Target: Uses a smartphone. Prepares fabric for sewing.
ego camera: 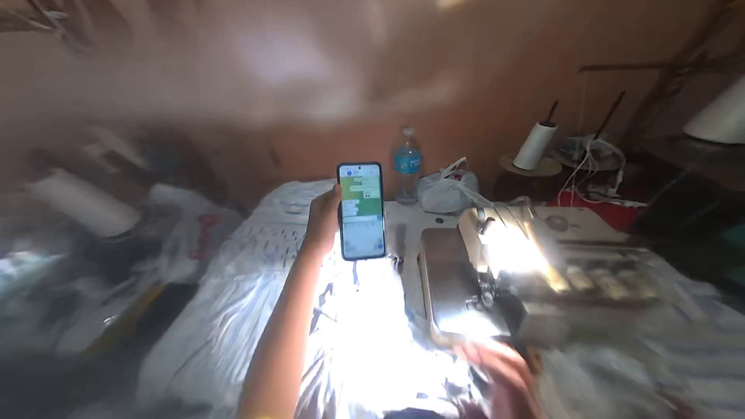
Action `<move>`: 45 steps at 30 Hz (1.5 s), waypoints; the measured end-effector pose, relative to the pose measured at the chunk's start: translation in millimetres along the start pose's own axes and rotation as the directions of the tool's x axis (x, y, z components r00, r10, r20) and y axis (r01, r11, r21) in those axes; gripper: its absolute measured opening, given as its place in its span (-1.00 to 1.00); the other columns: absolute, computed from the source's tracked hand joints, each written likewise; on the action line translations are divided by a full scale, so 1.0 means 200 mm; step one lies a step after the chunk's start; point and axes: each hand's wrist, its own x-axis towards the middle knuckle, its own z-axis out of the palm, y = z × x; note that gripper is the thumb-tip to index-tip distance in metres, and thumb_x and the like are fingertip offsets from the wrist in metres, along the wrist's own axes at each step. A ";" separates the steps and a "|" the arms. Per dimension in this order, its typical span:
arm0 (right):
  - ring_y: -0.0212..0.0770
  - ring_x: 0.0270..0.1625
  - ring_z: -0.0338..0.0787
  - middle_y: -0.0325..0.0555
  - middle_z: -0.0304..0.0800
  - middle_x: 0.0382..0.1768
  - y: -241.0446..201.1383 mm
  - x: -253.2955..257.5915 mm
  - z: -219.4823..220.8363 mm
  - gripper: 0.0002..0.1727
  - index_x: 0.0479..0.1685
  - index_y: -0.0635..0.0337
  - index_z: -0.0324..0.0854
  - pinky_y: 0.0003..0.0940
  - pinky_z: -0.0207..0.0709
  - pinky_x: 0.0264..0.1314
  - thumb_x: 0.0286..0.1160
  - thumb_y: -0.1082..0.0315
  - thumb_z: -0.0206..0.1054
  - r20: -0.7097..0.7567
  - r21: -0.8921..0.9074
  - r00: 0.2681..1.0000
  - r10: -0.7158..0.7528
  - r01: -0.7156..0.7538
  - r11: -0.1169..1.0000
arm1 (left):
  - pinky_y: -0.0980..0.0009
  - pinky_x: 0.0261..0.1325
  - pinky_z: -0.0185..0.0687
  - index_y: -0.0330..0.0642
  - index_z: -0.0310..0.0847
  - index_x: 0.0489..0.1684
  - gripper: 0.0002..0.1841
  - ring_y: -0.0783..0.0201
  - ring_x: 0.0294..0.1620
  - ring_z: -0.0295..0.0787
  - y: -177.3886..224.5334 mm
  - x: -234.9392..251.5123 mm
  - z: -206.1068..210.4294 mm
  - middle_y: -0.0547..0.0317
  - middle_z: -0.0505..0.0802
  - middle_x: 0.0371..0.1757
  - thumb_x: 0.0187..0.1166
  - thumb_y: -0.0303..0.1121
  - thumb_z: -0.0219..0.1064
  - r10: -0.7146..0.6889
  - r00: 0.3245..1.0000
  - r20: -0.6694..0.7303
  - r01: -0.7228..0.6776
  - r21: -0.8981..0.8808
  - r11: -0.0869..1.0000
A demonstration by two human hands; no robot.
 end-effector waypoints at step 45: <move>-0.17 0.03 0.91 -0.11 0.85 0.05 0.10 0.00 0.46 -0.53 0.40 0.16 0.31 -0.23 0.84 -0.02 0.80 0.09 -0.28 0.744 0.467 0.416 0.523 -0.883 0.040 | 0.53 0.09 0.76 -0.17 0.64 -0.08 -0.54 0.60 -0.12 0.82 -0.42 -1.04 -0.03 0.41 0.86 -0.27 0.86 -0.31 -0.29 -0.035 0.977 -0.211 -0.014 -0.226 0.974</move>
